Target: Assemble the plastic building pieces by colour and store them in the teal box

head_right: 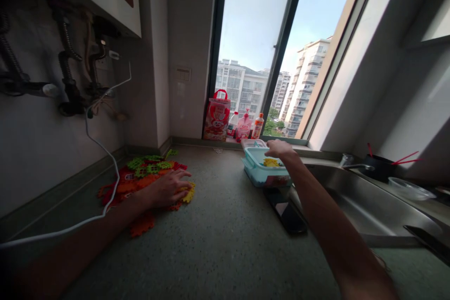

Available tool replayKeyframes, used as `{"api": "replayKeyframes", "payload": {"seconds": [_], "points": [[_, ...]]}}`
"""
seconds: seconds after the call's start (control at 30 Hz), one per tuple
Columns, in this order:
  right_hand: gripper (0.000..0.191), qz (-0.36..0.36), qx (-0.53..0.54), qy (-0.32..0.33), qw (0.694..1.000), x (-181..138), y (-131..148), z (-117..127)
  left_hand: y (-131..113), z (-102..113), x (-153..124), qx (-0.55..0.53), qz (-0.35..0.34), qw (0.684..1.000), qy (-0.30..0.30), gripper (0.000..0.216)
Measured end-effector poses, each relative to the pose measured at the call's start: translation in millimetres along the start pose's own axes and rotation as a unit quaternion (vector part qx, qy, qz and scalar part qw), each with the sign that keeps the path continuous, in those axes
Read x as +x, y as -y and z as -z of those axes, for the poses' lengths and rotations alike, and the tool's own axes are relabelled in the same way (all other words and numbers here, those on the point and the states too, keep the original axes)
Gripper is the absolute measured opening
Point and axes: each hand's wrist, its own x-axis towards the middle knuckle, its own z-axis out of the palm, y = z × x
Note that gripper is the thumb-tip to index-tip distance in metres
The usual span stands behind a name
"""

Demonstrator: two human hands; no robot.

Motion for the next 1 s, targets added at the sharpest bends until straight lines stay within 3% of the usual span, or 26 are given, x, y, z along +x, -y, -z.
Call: {"api": "replayKeyframes", "payload": {"seconds": [0.07, 0.13, 0.17, 0.23, 0.37, 0.53, 0.63, 0.7, 1.0], "points": [[0.040, 0.074, -0.019, -0.121, 0.990, -24.1, 25.3, -3.8, -0.5, -1.9, 1.8, 0.006, -0.001, 1.000, -0.009, 0.029], [0.039, 0.212, 0.023, -0.222, 0.951, -57.9, 61.9, -23.5, 3.8, -1.1, 1.6, 0.012, 0.007, 1.000, -0.025, 0.032], [0.037, 0.278, 0.067, -0.214, 0.934, -76.6, 82.6, -38.5, 7.1, 0.4, 0.5, 0.015, 0.013, 0.999, -0.035, 0.032], [0.040, 0.364, 0.136, -0.133, 0.912, -111.2, 122.5, -73.9, 14.0, 5.3, -3.5, 0.017, 0.023, 0.998, -0.053, 0.028], [0.058, 0.434, 0.150, 0.002, 0.888, -143.8, 169.0, -132.9, 22.6, 17.5, -13.7, -0.012, -0.001, 0.999, -0.047, 0.021], [0.056, 0.443, 0.147, 0.041, 0.883, -138.4, 168.6, -145.2, 22.9, 22.3, -18.1, -0.071, -0.055, 0.996, 0.009, 0.030], [0.063, 0.474, 0.166, 0.055, 0.863, -136.6, 170.2, -143.2, 21.6, 20.5, -17.1, -0.104, -0.041, 0.993, 0.035, 0.030], [0.057, 0.492, 0.185, 0.057, 0.849, -136.0, 173.1, -144.9, 21.3, 20.0, -16.8, -0.129, -0.026, 0.991, 0.040, 0.031], [0.030, 0.450, 0.218, -0.016, 0.866, -124.8, 153.5, -148.3, 40.1, 26.5, -30.7, -0.119, 0.047, 0.992, 0.019, 0.055]]}}
